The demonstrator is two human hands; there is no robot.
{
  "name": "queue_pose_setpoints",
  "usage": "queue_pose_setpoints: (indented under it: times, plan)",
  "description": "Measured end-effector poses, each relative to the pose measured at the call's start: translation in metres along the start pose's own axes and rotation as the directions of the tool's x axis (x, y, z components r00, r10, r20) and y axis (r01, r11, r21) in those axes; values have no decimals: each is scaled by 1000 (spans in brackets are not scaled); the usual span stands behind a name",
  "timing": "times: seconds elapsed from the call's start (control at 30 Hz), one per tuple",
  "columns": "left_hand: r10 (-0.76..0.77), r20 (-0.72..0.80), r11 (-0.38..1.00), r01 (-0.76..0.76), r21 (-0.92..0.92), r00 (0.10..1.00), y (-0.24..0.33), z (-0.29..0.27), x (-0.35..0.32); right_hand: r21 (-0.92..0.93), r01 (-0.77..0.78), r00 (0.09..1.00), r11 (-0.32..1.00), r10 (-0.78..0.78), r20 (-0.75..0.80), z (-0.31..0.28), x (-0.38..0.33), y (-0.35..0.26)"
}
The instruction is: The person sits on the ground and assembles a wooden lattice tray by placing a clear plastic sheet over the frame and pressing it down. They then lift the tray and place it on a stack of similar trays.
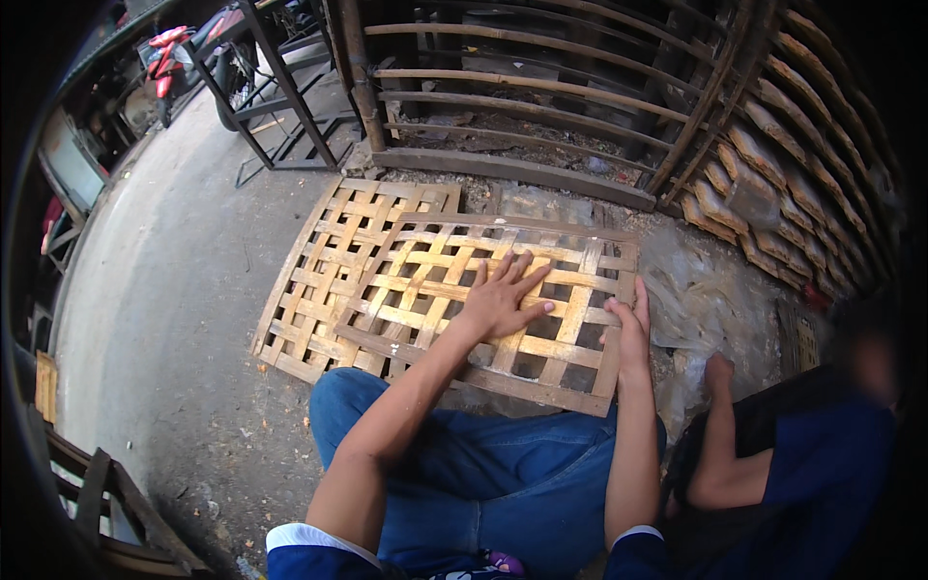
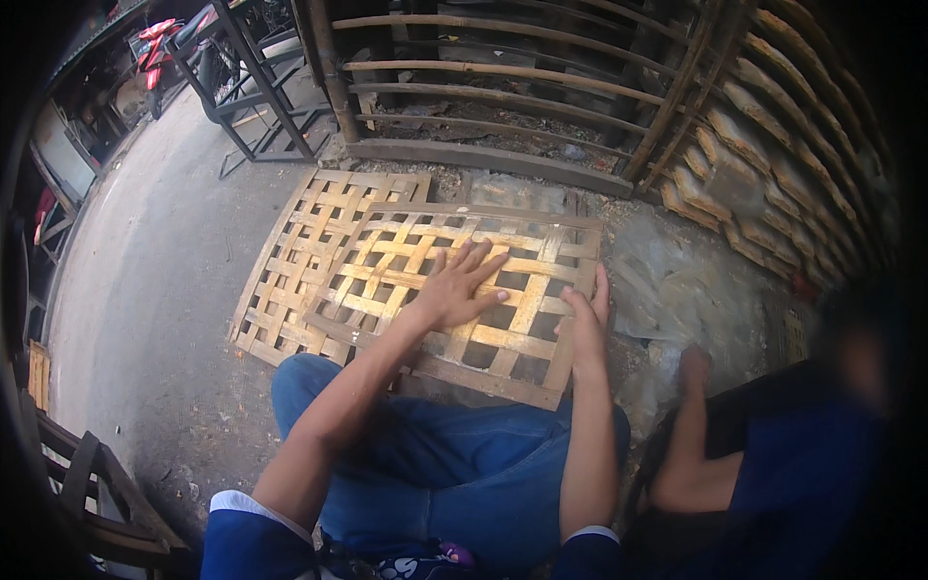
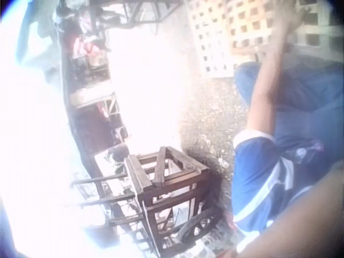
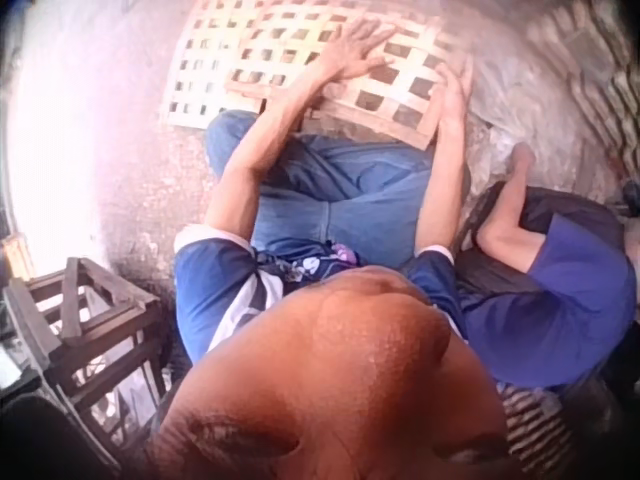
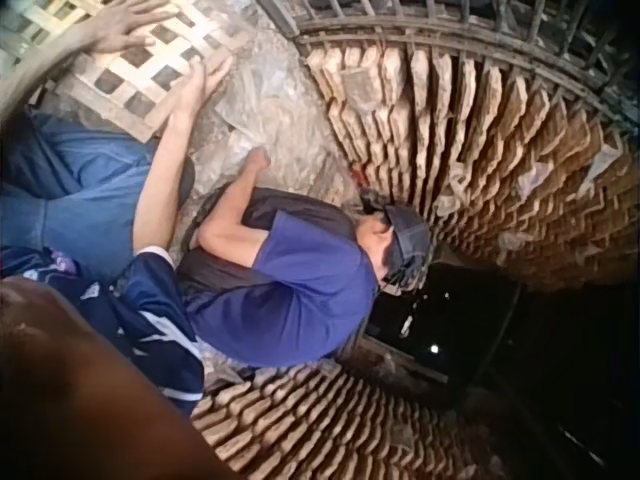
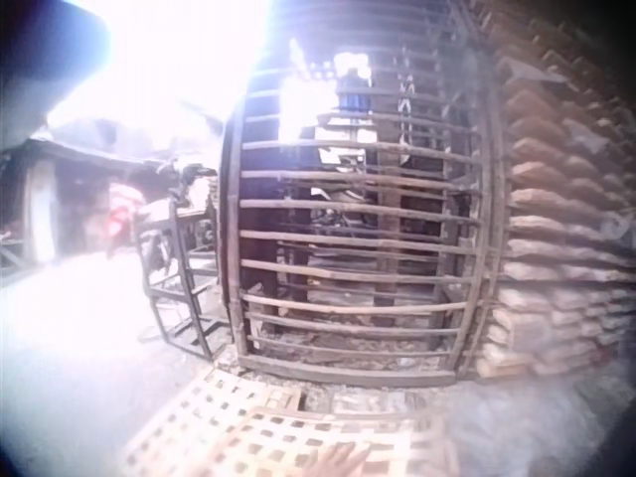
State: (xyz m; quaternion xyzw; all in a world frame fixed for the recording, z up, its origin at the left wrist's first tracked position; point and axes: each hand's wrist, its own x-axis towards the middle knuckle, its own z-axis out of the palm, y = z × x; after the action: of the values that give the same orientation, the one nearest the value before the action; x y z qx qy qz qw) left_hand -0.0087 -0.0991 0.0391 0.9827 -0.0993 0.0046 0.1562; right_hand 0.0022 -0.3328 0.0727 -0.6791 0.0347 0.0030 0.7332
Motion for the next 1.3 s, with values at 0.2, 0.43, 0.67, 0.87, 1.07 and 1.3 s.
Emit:
queue_pose_setpoints:
  times: [0.2, 0.43, 0.67, 0.87, 1.07, 1.3]
  plan:
    - [-642, -14, 760, 633, -148, 767, -172, 10, -27, 58, 9, 999, 998, -12, 48, 1, 7, 2]
    - [-393, -198, 919, 375, -119, 898, -87, -12, 11, 77, -9, 999, 997, 6, 47, -5, 3, -3]
    - [120, -179, 986, -138, -97, 977, 56, -8, 10, 24, -36, 998, 999, 35, 42, -1, -1, -7]
    - [135, -126, 989, -142, -52, 983, 54, 6, 16, 2, -58, 998, 998, 58, 9, -5, 2, -2]
    - [120, -113, 990, -128, -62, 986, 53, 6, 14, -3, -78, 997, 997, 78, -7, 0, 2, -2]
    - [129, -103, 988, -136, -68, 986, 55, 2, 13, 4, -75, 997, 997, 75, 15, -5, 3, 0]
